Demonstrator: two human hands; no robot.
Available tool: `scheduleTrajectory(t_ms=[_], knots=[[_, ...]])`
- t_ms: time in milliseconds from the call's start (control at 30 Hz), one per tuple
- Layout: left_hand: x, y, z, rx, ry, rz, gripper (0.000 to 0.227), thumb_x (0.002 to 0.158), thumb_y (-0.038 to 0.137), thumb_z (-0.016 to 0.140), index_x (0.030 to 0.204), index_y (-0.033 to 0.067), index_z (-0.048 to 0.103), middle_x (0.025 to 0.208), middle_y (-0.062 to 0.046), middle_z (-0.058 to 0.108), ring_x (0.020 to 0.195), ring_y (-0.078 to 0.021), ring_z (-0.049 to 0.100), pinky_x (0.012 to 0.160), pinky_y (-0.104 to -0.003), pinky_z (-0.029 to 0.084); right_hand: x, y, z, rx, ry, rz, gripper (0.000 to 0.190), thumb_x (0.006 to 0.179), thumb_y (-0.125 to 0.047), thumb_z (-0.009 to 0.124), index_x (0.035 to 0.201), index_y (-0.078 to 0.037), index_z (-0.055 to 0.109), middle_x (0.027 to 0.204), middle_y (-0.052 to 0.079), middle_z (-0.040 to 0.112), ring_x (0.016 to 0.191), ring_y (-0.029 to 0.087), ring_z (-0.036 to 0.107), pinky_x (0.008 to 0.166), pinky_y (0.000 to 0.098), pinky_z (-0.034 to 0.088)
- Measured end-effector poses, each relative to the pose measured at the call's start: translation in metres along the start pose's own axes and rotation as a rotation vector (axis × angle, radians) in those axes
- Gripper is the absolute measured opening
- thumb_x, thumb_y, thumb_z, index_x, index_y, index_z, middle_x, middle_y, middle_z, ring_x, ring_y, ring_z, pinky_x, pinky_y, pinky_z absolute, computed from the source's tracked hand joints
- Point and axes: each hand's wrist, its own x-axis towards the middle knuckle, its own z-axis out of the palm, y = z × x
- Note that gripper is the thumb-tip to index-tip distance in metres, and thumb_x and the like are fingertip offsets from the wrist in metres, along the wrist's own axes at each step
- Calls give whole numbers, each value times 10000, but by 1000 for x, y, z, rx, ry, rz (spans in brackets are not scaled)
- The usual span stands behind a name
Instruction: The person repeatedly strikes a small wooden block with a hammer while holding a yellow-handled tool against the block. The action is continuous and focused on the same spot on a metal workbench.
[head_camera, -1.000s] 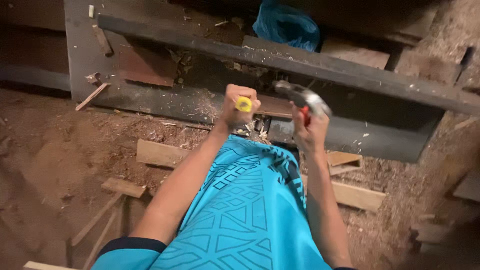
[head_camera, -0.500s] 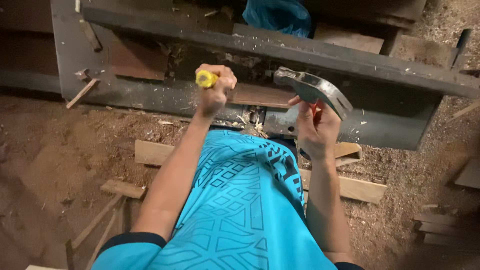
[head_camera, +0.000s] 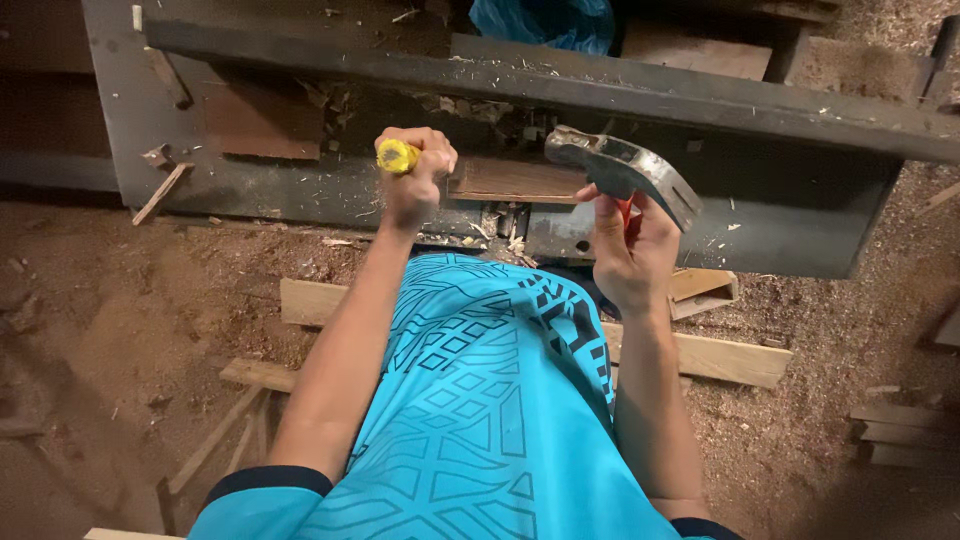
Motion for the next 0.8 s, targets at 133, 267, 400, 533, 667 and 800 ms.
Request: scheduleTrajectory(t_ms=[133,267,400,533,667,800], knots=[[0,-1,6,-1,5,-54,194,832,-71,540,672,-15,446,631,-62,518,614,-157,533,582,-301,435,1,-1,2,-24,-4,-17,230,1136,-238,554,1156,-30,649,992,-6,691,601,1,472,481,190,347],[2,-9,7,24,-27,-18,225,829,-78,524,638,2,436,609,-66,500,586,-145,507,548,-292,411,0,1,1,-51,-13,-19,219,1130,-230,553,1140,-44,668,812,-43,608,543,-5,409,450,192,279],[4,-21,9,176,-76,66,271,823,-34,517,581,69,453,563,-28,511,509,-101,500,456,-272,434,-2,3,1,-56,-10,-6,207,1135,-223,555,1150,-53,673,696,-75,513,537,-4,403,459,197,260],[0,-33,39,522,-234,336,330,836,29,635,558,130,489,513,16,504,421,-84,496,379,-254,393,2,6,0,-20,6,-80,216,1138,-233,541,1130,-60,671,679,-71,538,506,4,449,420,197,313],[-10,-39,77,596,-387,392,221,752,121,730,638,127,540,595,-47,557,511,-198,592,480,-337,449,6,6,-7,13,49,-108,223,1145,-226,549,1146,-29,654,918,24,674,534,31,476,435,210,367],[-17,-35,94,566,-382,323,153,672,137,740,726,99,602,687,-102,622,629,-304,657,571,-395,503,1,3,-16,-102,65,-120,207,1171,-194,553,1153,-21,664,951,38,689,520,37,498,423,192,351]])
